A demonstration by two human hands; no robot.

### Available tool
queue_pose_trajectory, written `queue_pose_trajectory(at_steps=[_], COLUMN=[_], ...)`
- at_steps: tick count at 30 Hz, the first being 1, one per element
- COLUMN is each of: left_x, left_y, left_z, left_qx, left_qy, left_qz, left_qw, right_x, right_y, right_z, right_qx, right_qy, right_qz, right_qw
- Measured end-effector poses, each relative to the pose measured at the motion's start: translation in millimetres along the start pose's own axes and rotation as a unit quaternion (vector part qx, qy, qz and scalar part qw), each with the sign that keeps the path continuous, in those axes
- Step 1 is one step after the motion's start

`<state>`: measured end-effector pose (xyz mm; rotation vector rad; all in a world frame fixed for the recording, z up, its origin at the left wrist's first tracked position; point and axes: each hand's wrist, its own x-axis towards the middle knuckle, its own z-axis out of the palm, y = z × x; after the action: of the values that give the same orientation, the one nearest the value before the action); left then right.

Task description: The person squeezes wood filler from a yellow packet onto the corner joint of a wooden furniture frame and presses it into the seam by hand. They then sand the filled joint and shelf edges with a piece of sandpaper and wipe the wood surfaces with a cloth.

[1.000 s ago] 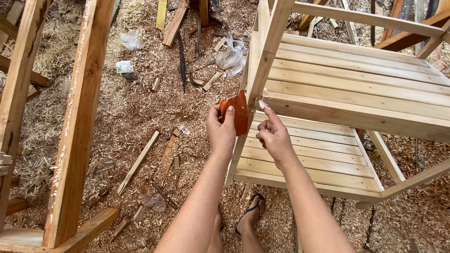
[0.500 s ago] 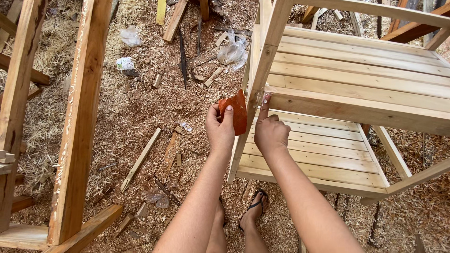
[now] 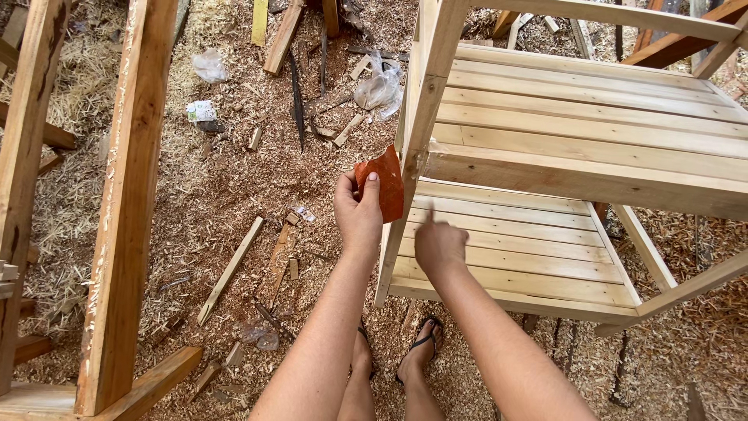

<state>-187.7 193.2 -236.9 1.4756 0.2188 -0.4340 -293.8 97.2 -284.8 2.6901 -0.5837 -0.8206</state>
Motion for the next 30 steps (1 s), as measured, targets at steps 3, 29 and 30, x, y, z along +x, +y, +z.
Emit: queue_pose_trajectory(at_steps=[3, 29, 30], left_x=[0, -23, -26], left_y=[1, 24, 25], left_z=[-3, 13, 17], left_qx=[0.038, -0.009, -0.017], left_qy=[0.009, -0.019, -0.019], left_qz=[0.012, 0.036, 0.038], left_qw=[0.999, 0.999, 0.999], right_x=[-17, 5, 8], right_y=[13, 58, 53], right_z=[15, -57, -55], right_qx=[0.113, 0.389, 0.380], right_qy=[-0.061, 0.101, 0.097], right_qz=[-0.006, 0.126, 0.098], right_qw=[0.992, 0.907, 0.915])
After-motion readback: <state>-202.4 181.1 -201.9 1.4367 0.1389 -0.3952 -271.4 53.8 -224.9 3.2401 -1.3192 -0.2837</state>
